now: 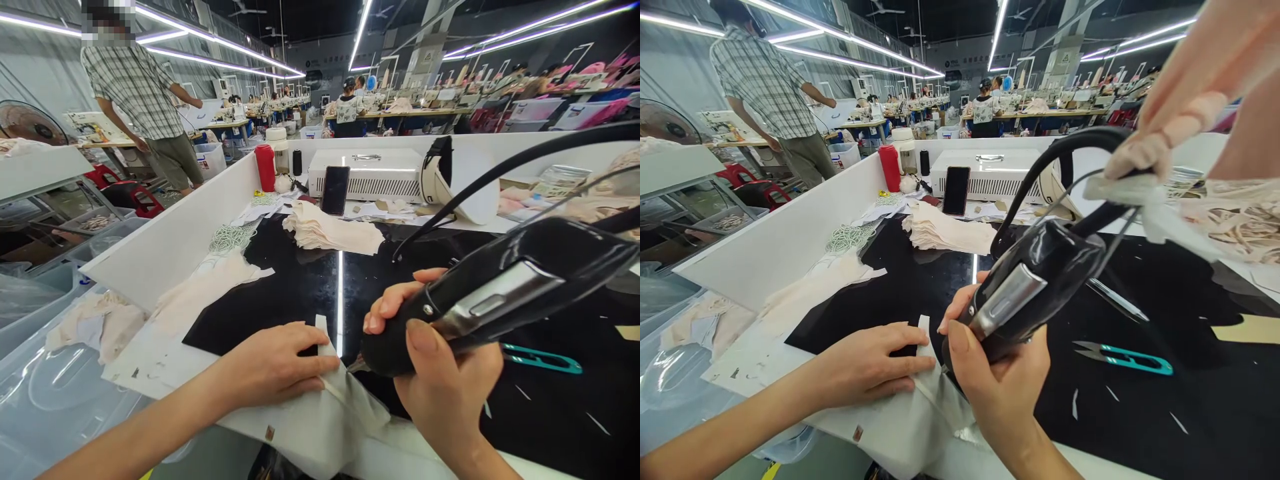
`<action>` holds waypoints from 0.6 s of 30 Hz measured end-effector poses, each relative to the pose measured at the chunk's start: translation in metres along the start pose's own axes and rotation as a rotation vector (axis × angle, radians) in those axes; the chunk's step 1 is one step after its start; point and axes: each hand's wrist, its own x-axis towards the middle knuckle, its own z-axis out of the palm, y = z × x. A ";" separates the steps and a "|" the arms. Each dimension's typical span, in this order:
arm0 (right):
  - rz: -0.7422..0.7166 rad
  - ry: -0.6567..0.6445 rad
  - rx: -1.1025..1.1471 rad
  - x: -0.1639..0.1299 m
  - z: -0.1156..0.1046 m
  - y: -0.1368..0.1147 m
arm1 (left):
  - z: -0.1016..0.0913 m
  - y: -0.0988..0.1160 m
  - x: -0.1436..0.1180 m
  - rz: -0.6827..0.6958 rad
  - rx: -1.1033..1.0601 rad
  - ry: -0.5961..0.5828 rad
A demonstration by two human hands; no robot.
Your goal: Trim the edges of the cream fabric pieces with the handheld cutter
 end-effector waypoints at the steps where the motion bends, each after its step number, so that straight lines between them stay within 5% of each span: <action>1: 0.001 0.001 -0.001 0.000 0.000 0.000 | 0.000 0.001 -0.001 0.006 0.011 -0.007; 18: -0.010 0.050 -0.037 0.008 0.004 0.004 | 0.004 0.008 0.000 0.000 0.029 -0.042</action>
